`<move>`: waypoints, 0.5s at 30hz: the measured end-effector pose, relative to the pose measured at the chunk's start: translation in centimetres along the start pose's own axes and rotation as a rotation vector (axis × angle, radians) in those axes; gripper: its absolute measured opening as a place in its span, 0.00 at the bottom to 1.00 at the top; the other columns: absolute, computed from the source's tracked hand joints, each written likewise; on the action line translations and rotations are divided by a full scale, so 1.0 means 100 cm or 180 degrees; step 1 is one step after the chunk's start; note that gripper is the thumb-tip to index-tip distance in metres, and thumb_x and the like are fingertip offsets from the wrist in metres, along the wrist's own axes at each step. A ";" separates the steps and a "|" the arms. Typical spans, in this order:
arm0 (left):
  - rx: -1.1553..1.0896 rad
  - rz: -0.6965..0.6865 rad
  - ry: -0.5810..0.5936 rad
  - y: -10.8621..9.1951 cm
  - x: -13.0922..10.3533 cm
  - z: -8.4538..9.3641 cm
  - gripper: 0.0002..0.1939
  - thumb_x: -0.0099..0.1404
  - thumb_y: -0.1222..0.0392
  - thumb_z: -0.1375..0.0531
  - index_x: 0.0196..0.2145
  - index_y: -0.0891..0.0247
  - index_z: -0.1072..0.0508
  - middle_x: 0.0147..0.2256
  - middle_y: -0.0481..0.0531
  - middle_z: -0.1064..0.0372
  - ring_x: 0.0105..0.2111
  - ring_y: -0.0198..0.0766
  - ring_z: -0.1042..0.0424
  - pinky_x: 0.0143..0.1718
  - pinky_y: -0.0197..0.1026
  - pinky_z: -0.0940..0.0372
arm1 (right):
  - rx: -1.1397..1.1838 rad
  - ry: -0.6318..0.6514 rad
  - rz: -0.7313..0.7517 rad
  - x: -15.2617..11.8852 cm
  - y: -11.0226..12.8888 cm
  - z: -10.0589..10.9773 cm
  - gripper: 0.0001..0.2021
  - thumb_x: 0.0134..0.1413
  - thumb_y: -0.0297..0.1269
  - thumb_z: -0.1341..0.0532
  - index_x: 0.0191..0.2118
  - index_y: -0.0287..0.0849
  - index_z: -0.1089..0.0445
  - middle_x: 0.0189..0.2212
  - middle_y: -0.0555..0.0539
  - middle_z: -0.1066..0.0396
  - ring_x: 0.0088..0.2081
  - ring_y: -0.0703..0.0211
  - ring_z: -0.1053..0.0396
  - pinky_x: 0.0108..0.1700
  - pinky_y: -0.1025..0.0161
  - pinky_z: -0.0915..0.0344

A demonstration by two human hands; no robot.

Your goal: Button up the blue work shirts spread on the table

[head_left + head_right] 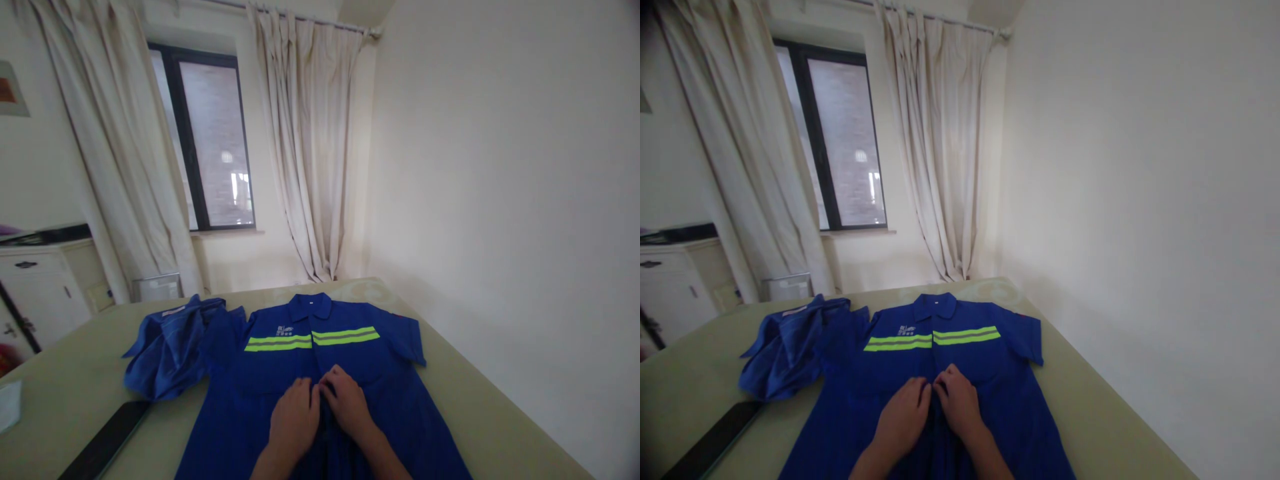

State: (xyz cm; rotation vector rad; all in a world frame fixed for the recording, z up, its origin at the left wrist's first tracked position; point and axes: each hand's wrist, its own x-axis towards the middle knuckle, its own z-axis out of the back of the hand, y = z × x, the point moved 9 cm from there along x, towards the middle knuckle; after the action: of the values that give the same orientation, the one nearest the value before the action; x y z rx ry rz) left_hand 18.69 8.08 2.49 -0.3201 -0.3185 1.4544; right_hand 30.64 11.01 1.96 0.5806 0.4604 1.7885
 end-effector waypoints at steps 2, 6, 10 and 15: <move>0.0039 0.0319 -0.0240 0.004 0.014 0.005 0.20 0.74 0.57 0.55 0.47 0.63 0.24 0.47 0.59 0.22 0.49 0.48 0.25 0.50 0.50 0.37 | 0.0061 0.0026 0.0057 0.000 -0.001 -0.001 0.11 0.67 0.34 0.45 0.42 0.49 0.24 0.43 0.50 0.27 0.44 0.61 0.26 0.42 0.68 0.38; -0.0216 0.0174 -0.0484 0.005 0.025 -0.002 0.16 0.74 0.57 0.52 0.41 0.58 0.24 0.43 0.52 0.22 0.47 0.45 0.25 0.47 0.48 0.43 | 0.0243 -0.0150 -0.0059 -0.001 -0.006 0.000 0.12 0.68 0.35 0.46 0.41 0.48 0.24 0.42 0.50 0.27 0.43 0.61 0.26 0.43 0.68 0.37; -0.0678 0.0149 -0.0419 0.014 0.025 -0.009 0.14 0.74 0.56 0.51 0.39 0.56 0.25 0.41 0.48 0.22 0.45 0.42 0.25 0.44 0.45 0.44 | 0.0562 -0.0430 -0.0041 -0.001 -0.002 0.008 0.11 0.68 0.35 0.45 0.39 0.46 0.25 0.40 0.49 0.28 0.42 0.60 0.27 0.46 0.66 0.36; -0.1109 -0.0122 -0.0749 0.012 0.024 -0.002 0.14 0.74 0.58 0.53 0.38 0.57 0.29 0.39 0.50 0.25 0.43 0.41 0.27 0.45 0.44 0.42 | 0.0939 -0.0413 0.0183 0.001 0.007 0.015 0.10 0.65 0.34 0.43 0.33 0.45 0.26 0.36 0.48 0.27 0.41 0.57 0.27 0.46 0.65 0.35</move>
State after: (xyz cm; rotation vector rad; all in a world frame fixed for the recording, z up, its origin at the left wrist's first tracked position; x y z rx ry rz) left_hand 17.88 10.58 1.83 -0.4208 -0.7691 1.3985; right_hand 30.98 10.92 3.54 0.9178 0.6280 1.7364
